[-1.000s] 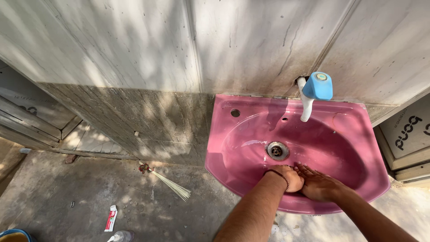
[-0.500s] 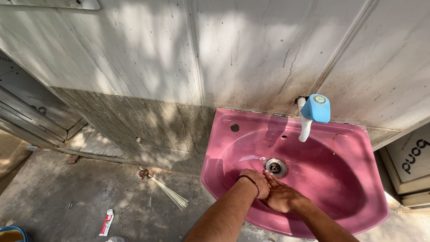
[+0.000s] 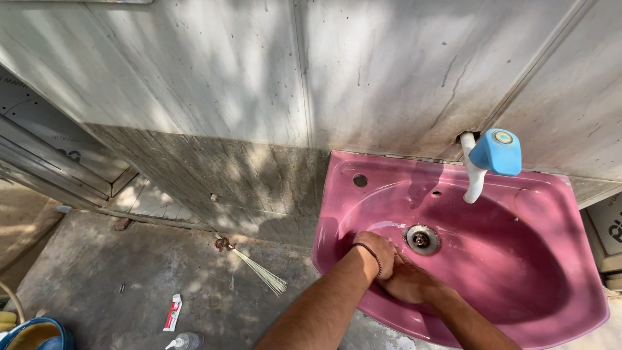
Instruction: The person repairs a sink by pressing a black substance into gaps along the edge of the basin and around the faucet base.
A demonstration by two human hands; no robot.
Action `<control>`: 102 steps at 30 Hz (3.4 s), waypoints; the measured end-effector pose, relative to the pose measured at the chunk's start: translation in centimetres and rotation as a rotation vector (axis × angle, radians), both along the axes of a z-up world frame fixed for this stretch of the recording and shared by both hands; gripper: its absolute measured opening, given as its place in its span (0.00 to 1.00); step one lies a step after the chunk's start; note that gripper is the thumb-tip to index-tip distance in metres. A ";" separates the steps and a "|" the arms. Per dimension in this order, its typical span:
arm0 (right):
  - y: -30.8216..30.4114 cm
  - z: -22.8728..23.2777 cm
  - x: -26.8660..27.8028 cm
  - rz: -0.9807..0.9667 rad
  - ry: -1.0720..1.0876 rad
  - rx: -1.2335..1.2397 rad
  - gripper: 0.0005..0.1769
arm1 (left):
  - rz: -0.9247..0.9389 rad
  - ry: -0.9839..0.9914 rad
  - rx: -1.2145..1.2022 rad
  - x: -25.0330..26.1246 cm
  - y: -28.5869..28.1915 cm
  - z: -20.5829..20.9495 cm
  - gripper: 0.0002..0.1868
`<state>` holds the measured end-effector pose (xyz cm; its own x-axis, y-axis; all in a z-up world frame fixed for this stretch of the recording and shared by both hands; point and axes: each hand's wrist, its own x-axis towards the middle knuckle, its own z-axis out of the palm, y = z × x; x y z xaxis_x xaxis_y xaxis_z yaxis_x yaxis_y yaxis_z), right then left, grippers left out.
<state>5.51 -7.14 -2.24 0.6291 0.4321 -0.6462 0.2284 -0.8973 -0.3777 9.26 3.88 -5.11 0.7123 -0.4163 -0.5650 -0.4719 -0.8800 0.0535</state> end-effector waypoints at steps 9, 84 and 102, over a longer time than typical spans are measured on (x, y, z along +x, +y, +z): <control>-5.4 1.0 -0.1 0.108 0.064 -0.191 0.40 | -0.047 0.031 -0.117 -2.0 -4.9 -0.1 0.23; -2.5 0.2 -0.1 0.038 0.017 -0.005 0.33 | -0.060 0.094 -0.135 0.9 0.9 1.5 0.19; -11.2 -5.2 3.4 -0.131 -0.468 -0.067 0.16 | 0.087 0.081 -0.348 -1.7 -5.8 -0.7 0.19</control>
